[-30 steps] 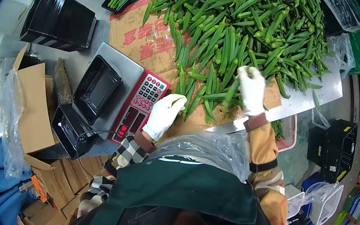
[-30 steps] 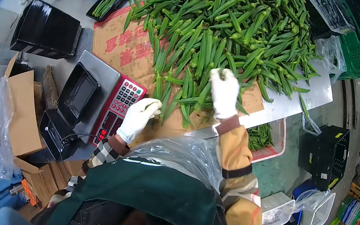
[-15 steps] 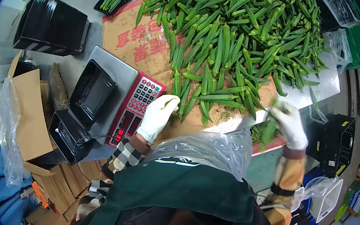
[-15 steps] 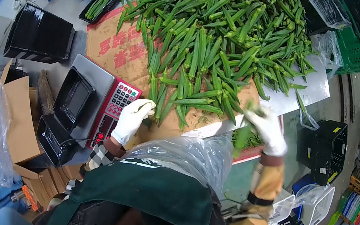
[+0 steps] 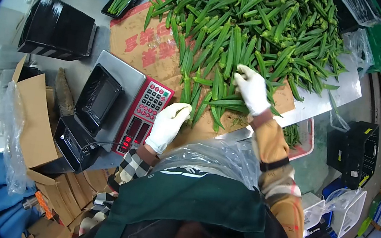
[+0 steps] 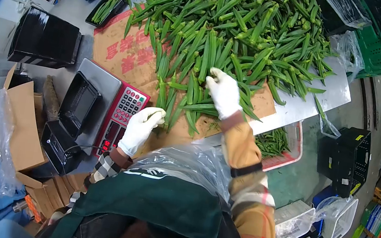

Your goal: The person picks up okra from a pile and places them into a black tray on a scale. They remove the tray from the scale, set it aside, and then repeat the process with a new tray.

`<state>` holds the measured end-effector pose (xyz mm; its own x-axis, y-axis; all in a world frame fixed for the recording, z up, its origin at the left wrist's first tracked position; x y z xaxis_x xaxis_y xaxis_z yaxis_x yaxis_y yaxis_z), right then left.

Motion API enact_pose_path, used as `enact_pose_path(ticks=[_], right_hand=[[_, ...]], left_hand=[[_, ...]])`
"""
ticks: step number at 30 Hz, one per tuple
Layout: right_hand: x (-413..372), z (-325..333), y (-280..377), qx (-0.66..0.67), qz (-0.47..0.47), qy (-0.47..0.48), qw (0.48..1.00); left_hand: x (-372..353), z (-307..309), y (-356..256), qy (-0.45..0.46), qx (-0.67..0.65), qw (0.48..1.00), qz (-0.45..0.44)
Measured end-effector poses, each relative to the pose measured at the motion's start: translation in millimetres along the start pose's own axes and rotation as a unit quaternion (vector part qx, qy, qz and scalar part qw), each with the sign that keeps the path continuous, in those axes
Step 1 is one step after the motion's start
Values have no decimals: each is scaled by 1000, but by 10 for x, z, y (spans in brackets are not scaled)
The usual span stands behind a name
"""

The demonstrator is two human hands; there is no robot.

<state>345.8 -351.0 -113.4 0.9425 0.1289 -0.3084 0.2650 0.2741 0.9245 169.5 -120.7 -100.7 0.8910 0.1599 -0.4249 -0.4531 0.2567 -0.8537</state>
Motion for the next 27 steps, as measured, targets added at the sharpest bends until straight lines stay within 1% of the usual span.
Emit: enact_pose_path(ticks=[1,2,4,5,8,9,12,13,14,15,16,17,18,19,20,21,22,24,25,27], right_hand=[[156,-121,49,-142,104,-40,984],[251,-210,127,-243,101,-70,962],[435,-279,167,-281,44,-108,953],[555,-257,137,-275,30,-120,953],[680,-157,212,-330,32,-115,936],[654,-152,286,-333,38,-98,937],[813,-184,160,-327,-11,11,945],[805,-127,146,-281,1,8,960],[797,-97,73,-161,-27,30,986],[734,-96,40,-38,-54,53,996],[593,-148,99,84,-82,77,990],[413,-143,170,168,-86,80,979],[191,-168,286,194,-112,126,966],[21,-234,309,200,-110,183,956],[-232,-287,431,164,-123,202,958],[-472,-405,491,183,-144,255,938],[-690,-518,537,201,-165,307,916],[-964,-682,624,170,-173,349,905],[-978,-764,590,193,-108,364,905],[-1055,-811,687,222,-39,340,913]], left_hand=[[-22,29,6,2,-3,1000,9],[-41,56,30,-1,-20,1000,18],[-75,103,75,-6,-55,998,36],[-87,128,99,-13,-50,997,64],[-103,139,153,-16,-62,996,59],[-100,131,164,-13,-55,997,59],[-59,67,159,6,-48,998,28],[-55,49,118,15,-48,999,11],[-45,47,95,21,-60,998,12],[-36,50,54,27,-72,997,12],[-39,59,10,31,-85,996,14],[-28,80,-38,36,-78,996,20],[-25,102,-149,42,-90,995,34],[-19,122,-310,49,-101,992,48],[5,135,-454,56,-112,990,62],[39,109,-587,81,-140,985,56],[56,63,-695,98,-216,969,67],[178,-51,-819,159,-311,937,30],[205,-35,-860,146,-303,942,12],[214,23,-966,122,-284,951,-23]])
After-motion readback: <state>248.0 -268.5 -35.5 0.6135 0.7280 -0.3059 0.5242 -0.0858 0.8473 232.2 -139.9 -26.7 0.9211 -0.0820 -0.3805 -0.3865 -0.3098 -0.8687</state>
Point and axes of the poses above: each hand's wrist, its own x-axis towards the middle knuckle, its own z-axis out of the back of the hand, y = z × x, the point moved 8 cm from there along x, towards the middle knuckle, and after that the axes turned 14 degrees about x, right-handed, at the moved point
